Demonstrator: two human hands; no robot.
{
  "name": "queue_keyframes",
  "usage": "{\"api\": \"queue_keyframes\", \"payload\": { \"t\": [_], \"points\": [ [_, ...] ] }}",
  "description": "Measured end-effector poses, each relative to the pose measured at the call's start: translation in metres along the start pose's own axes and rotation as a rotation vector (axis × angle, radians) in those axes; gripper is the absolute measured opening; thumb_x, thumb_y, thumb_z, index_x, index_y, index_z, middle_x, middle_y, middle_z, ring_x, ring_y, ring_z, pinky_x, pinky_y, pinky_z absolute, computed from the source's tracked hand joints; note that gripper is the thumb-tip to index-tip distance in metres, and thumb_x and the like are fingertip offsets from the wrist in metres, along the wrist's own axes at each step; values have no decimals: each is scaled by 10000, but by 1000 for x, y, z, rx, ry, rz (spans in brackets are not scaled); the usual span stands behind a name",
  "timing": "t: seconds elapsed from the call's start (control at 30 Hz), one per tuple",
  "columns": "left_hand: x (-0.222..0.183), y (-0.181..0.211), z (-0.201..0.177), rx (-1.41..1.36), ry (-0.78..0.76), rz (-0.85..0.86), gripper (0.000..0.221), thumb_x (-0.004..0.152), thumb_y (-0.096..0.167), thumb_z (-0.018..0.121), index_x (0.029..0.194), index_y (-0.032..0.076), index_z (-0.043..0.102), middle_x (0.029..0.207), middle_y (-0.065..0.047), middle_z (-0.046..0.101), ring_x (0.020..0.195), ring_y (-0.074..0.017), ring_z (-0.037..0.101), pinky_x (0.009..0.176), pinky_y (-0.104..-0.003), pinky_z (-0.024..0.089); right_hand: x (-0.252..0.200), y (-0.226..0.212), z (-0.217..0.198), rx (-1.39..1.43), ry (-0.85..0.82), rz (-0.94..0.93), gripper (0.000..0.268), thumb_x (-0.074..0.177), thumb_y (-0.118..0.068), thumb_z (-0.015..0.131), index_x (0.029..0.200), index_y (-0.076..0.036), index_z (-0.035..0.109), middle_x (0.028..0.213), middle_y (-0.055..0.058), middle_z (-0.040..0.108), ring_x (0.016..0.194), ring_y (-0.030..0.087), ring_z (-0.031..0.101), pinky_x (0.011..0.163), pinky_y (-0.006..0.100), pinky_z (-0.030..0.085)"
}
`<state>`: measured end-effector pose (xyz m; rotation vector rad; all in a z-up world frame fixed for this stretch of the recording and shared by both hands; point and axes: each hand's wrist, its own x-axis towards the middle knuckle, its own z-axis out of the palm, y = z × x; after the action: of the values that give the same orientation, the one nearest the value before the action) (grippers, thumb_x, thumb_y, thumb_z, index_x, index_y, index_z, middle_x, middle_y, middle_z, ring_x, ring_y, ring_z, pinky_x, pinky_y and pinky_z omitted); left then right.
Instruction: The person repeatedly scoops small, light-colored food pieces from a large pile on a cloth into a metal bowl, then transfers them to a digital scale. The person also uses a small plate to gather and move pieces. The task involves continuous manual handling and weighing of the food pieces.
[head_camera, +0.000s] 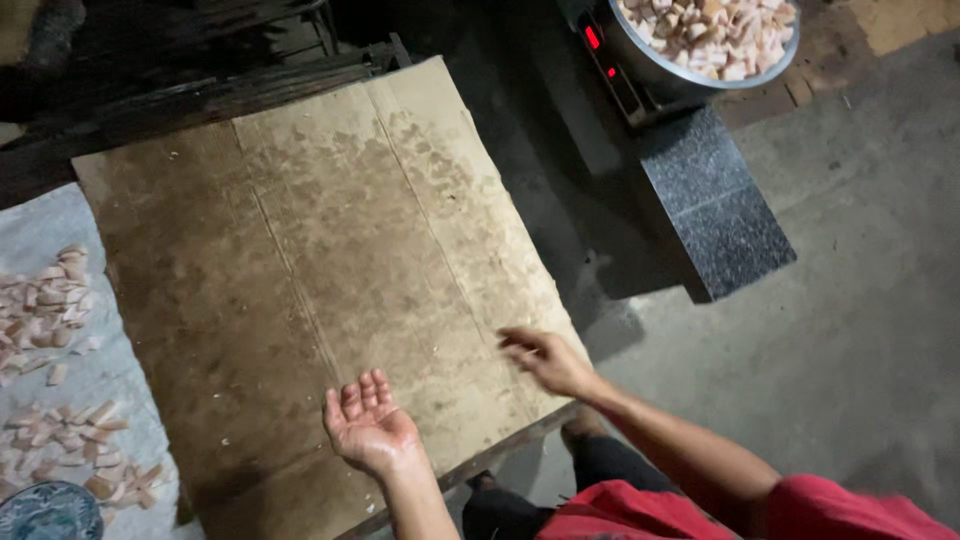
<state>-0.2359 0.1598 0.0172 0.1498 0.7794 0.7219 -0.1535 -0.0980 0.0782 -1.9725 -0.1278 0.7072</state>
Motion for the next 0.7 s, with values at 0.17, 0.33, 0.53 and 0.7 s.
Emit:
{"api": "queue_keyframes", "payload": {
  "t": [0.17, 0.33, 0.53, 0.7],
  "points": [
    [10, 34, -27, 15, -26, -4, 318, 1041, 300, 594, 837, 59, 628, 820, -65, 662, 877, -245, 660, 969, -457, 569, -20, -31, 68, -58, -104, -118, 418, 1012, -249, 622, 1397, -87, 596, 1233, 104, 738, 1099, 193, 719, 930, 346, 589],
    [1, 43, -22, -17, 17, -31, 277, 1029, 287, 589, 862, 70, 634, 815, -42, 657, 854, -241, 645, 933, -460, 565, -35, -33, 68, -32, -99, -132, 413, 1015, -253, 620, 1384, -69, 609, 1177, 117, 754, 1056, 184, 727, 896, 341, 596],
    [-14, 40, 3, 25, 48, -27, 236, 1012, 300, 542, 886, 118, 625, 765, -30, 619, 765, -223, 599, 853, -442, 553, -43, 6, 41, -155, 42, -50, 358, 984, -296, 640, 1259, -74, 699, 1045, 80, 769, 902, 142, 720, 795, 316, 584],
    [-28, 8, 15, 108, -4, -66, 265, 1061, 316, 534, 872, 136, 581, 772, -2, 557, 744, -190, 539, 809, -398, 528, -48, 47, -7, -12, 91, 29, 343, 1062, -330, 649, 997, -12, 763, 801, 55, 691, 758, 104, 611, 694, 295, 533]
  ]
}}
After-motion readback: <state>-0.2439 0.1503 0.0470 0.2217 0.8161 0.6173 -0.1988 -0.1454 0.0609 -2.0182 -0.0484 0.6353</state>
